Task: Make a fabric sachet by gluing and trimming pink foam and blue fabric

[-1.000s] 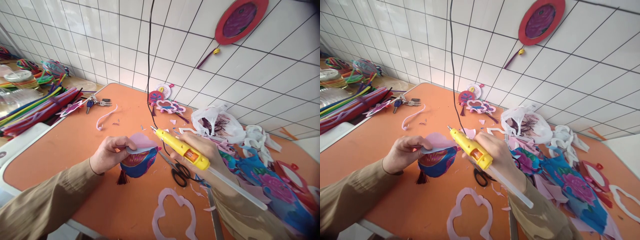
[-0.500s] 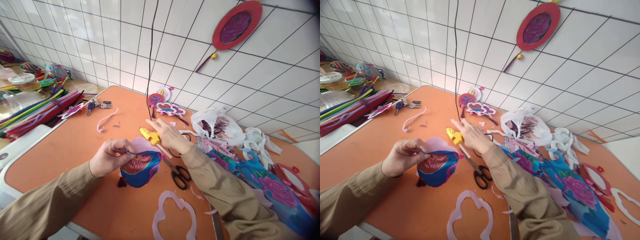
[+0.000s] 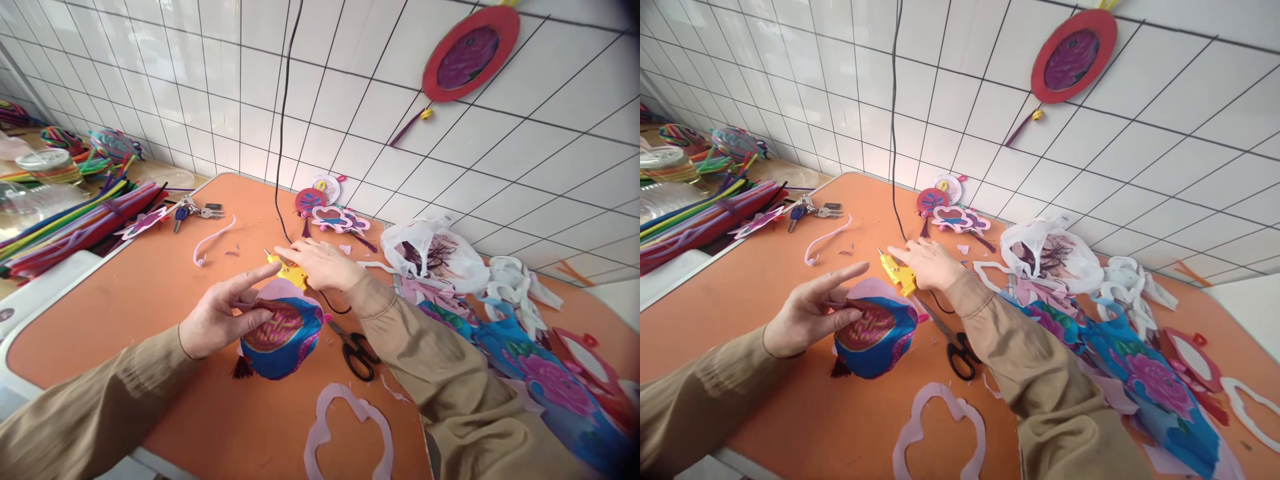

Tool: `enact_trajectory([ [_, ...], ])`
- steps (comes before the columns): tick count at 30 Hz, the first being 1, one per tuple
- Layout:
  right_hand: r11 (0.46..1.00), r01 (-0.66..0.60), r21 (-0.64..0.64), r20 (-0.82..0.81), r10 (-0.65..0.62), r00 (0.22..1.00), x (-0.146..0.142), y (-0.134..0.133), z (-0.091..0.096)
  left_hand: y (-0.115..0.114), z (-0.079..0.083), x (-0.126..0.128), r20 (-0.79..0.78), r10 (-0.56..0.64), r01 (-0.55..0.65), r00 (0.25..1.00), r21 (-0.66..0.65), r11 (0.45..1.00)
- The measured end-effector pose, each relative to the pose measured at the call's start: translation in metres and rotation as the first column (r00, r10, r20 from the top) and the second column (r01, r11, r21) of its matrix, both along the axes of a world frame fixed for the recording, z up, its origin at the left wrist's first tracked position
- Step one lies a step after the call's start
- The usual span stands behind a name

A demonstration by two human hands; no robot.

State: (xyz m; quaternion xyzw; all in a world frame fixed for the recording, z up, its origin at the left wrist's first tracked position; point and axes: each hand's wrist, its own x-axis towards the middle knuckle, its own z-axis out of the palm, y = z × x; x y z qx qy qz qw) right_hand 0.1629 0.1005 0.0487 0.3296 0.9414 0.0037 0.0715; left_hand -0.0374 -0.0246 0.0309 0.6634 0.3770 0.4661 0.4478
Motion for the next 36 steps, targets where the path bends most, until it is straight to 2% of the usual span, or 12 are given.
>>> enact_trajectory([
  [4, 0.994, -0.096, -0.053, -0.143, 0.088, 0.986, 0.007, -0.003, 0.003, 0.000, 0.001, 0.000, 0.012, -0.008, 0.008, 1.000, -0.046, 0.999],
  [6, 0.997, -0.025, -0.079, -0.331, -0.002, 0.944, 0.012, -0.007, 0.005, 0.000, 0.001, 0.000, 0.013, 0.009, -0.008, 1.000, -0.074, 0.997],
  [8, 0.972, 0.050, -0.229, -0.571, -0.176, 0.802, 0.018, -0.015, 0.008, 0.000, 0.001, 0.000, 0.016, 0.013, -0.011, 1.000, -0.093, 0.996],
  [9, 0.930, 0.024, -0.367, -0.662, -0.279, 0.695, 0.021, -0.021, 0.009, 0.000, 0.001, 0.001, 0.016, 0.013, -0.012, 1.000, -0.100, 0.995],
  [11, 0.751, -0.161, -0.641, -0.702, -0.488, 0.519, 0.024, -0.035, 0.012, 0.001, 0.001, 0.002, 0.014, 0.017, -0.015, 1.000, -0.114, 0.993],
  [12, 0.648, -0.251, -0.719, -0.672, -0.557, 0.487, 0.024, -0.042, 0.013, 0.001, 0.001, 0.002, 0.015, 0.018, -0.016, 1.000, -0.119, 0.993],
  [13, 0.586, -0.296, -0.754, -0.649, -0.595, 0.475, 0.024, -0.050, 0.013, 0.001, 0.001, 0.002, 0.014, 0.018, -0.016, 1.000, -0.122, 0.992],
  [14, 0.564, -0.304, -0.768, -0.635, -0.605, 0.480, 0.023, -0.057, 0.014, 0.001, 0.000, 0.003, 0.013, 0.019, -0.017, 1.000, -0.125, 0.992],
  [19, 0.600, -0.242, -0.762, -0.624, -0.582, 0.521, 0.012, -0.076, 0.012, 0.001, -0.002, 0.003, 0.019, -0.003, 0.006, 1.000, -0.148, 0.989],
  [27, 0.661, -0.131, -0.738, -0.650, -0.648, 0.397, 0.007, -0.076, 0.003, -0.001, -0.002, 0.003, -0.078, 0.025, -0.034, 0.997, -0.125, 0.992],
  [33, 0.625, -0.194, -0.756, -0.641, -0.647, 0.413, 0.005, -0.077, 0.003, -0.001, -0.001, 0.005, -0.041, 0.012, -0.018, 0.999, -0.151, 0.988],
  [36, 0.643, -0.142, -0.753, -0.637, -0.656, 0.406, 0.001, -0.077, 0.002, -0.001, -0.001, 0.006, -0.046, 0.019, -0.026, 0.999, -0.159, 0.987],
])
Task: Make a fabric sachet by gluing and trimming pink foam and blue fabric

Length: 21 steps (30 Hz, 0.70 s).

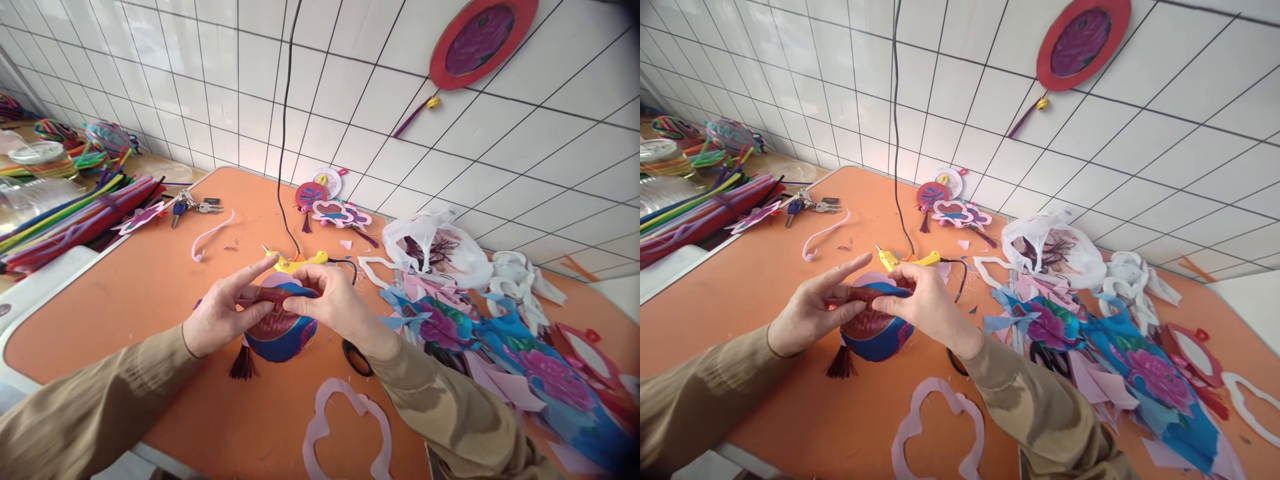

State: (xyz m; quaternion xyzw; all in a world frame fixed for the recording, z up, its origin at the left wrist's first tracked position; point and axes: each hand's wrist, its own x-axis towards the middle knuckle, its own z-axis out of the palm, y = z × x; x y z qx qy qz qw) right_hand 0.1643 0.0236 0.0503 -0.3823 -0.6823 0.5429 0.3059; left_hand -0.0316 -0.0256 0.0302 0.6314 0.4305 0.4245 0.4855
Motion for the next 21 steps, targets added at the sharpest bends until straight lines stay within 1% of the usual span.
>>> enact_trajectory([
  [3, 0.998, 0.059, 0.026, 0.016, -0.059, 0.998, -0.0023, -0.0010, -0.0008, -0.0007, 0.0003, 0.0003, -0.026, 0.011, -0.011, 1.000, 0.010, 1.000],
  [9, 0.998, 0.066, 0.024, 0.012, -0.066, 0.998, -0.0012, -0.0021, -0.0002, -0.0004, 0.0013, 0.0000, -0.055, 0.025, -0.025, 0.998, -0.011, 1.000],
  [15, 1.000, -0.025, 0.002, 0.007, 0.025, 1.000, 0.0021, -0.0028, 0.0042, 0.0005, -0.0018, -0.0008, -0.047, 0.014, -0.017, 0.999, -0.075, 0.997],
  [19, 0.996, -0.003, 0.090, 0.070, -0.004, 0.998, 0.0025, -0.0042, 0.0043, 0.0002, -0.0020, -0.0007, -0.014, 0.017, -0.019, 1.000, -0.097, 0.995],
  [21, 0.993, 0.014, 0.115, 0.079, -0.023, 0.997, 0.0019, -0.0051, 0.0038, 0.0001, -0.0004, -0.0009, 0.013, -0.001, 0.002, 1.000, -0.129, 0.992],
])
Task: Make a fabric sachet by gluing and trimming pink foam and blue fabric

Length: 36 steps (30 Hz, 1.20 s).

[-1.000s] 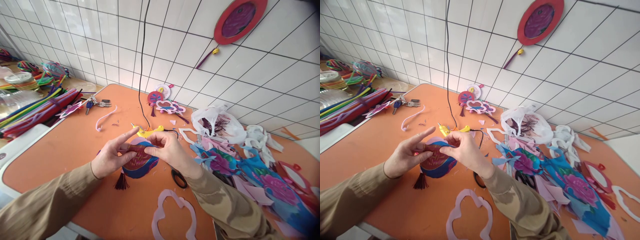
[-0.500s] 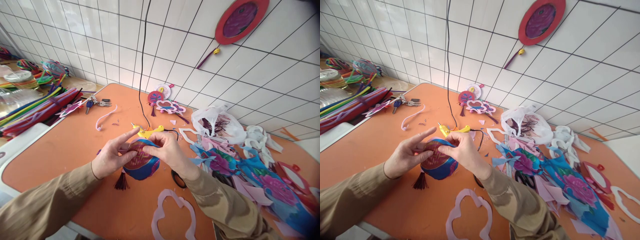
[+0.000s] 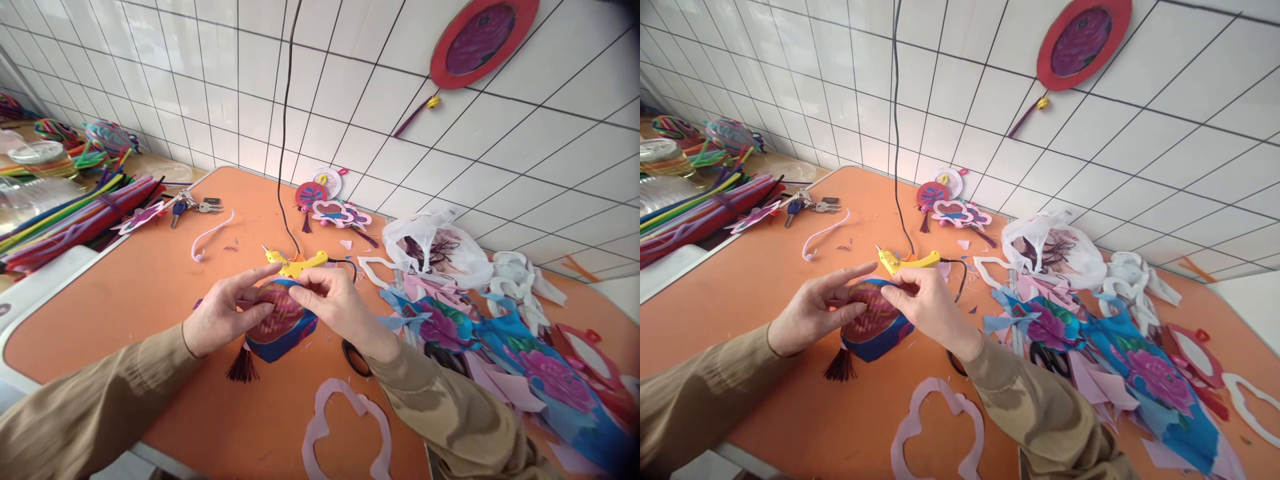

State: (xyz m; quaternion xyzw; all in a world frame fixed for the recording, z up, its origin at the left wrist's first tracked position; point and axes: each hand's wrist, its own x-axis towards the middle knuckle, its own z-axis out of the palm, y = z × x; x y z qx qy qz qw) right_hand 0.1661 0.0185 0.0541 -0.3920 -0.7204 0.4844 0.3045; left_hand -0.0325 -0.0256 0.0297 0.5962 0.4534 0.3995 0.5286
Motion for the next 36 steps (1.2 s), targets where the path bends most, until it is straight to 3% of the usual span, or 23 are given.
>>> enact_trajectory([
  [4, 1.000, 0.005, -0.030, 0.003, -0.004, 1.000, -0.0024, -0.0022, 0.0000, 0.0007, 0.0054, 0.0003, 0.077, -0.072, 0.077, 0.994, -0.075, 0.994],
  [8, 1.000, -0.007, -0.028, 0.018, 0.008, 1.000, -0.0050, -0.0048, -0.0018, 0.0027, 0.0078, 0.0037, 0.129, -0.011, 0.024, 0.992, -0.096, 0.995],
  [14, 0.996, -0.032, 0.077, 0.036, 0.029, 0.999, -0.0064, -0.0076, -0.0057, 0.0039, 0.0034, 0.0081, 0.063, 0.113, -0.107, 0.992, -0.093, 0.990],
  [27, 0.978, -0.013, 0.206, 0.094, -0.007, 0.996, -0.0082, -0.0102, -0.0088, 0.0029, 0.0060, 0.0072, -0.037, 0.059, -0.062, 0.998, -0.101, 0.993],
  [36, 0.986, -0.042, 0.162, 0.074, 0.030, 0.997, -0.0058, -0.0089, -0.0013, 0.0044, 0.0065, 0.0057, -0.004, 0.101, -0.101, 0.995, -0.110, 0.989],
])
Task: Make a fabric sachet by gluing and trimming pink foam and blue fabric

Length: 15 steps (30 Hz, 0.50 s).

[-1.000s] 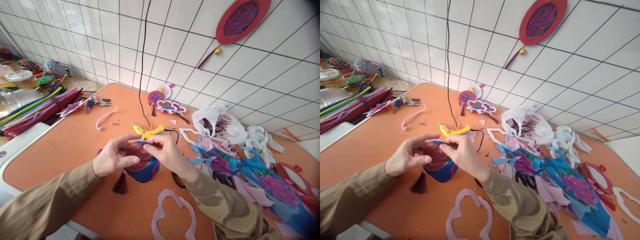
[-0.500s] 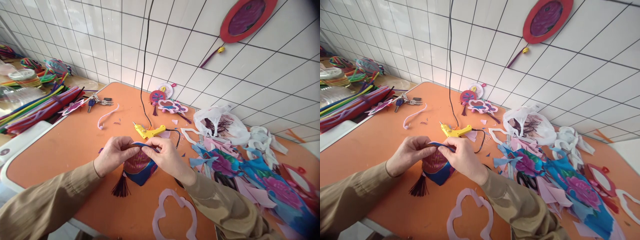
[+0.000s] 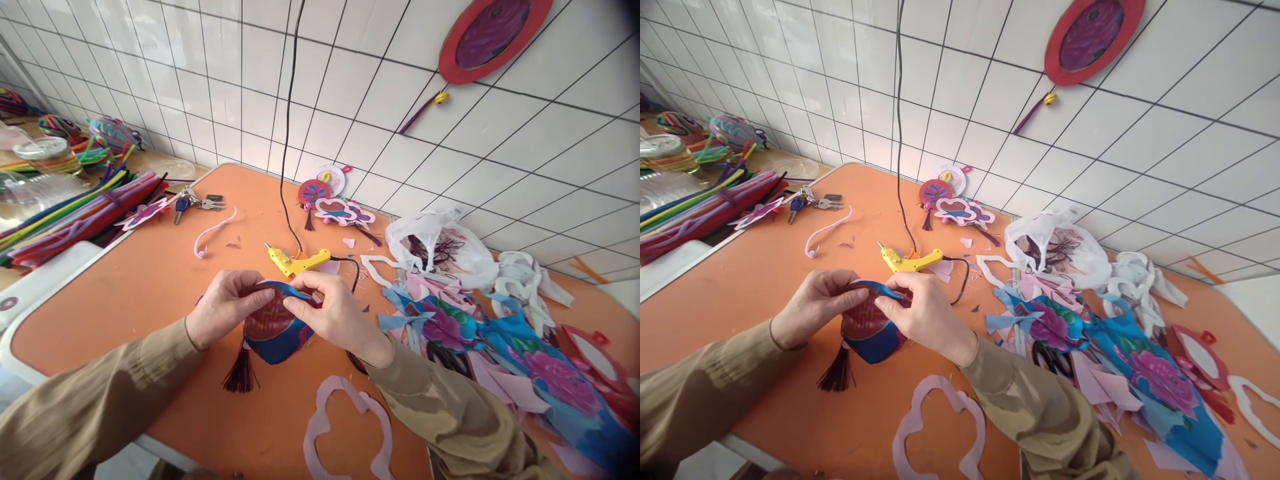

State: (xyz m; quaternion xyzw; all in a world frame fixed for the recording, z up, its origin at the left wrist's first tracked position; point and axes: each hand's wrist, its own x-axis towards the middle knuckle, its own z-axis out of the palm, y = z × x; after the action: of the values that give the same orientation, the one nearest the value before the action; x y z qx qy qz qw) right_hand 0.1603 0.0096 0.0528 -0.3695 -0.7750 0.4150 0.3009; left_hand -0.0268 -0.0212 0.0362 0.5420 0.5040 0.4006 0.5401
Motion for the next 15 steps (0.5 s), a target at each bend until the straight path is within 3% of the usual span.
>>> enact_trajectory([
  [5, 0.999, 0.038, -0.007, 0.022, -0.038, 0.999, 0.0019, 0.0012, -0.0021, 0.0004, 0.0014, -0.0009, 0.026, 0.005, -0.005, 1.000, -0.014, 1.000],
  [10, 0.996, -0.029, -0.084, 0.015, 0.031, 0.999, 0.0065, 0.0012, 0.0050, 0.0012, 0.0010, -0.0033, 0.076, 0.033, -0.031, 0.997, -0.026, 0.999],
  [15, 0.998, -0.013, -0.067, 0.040, 0.016, 0.999, 0.0087, 0.0030, 0.0054, 0.0024, 0.0016, -0.0065, 0.126, 0.060, -0.055, 0.990, -0.042, 0.998],
])
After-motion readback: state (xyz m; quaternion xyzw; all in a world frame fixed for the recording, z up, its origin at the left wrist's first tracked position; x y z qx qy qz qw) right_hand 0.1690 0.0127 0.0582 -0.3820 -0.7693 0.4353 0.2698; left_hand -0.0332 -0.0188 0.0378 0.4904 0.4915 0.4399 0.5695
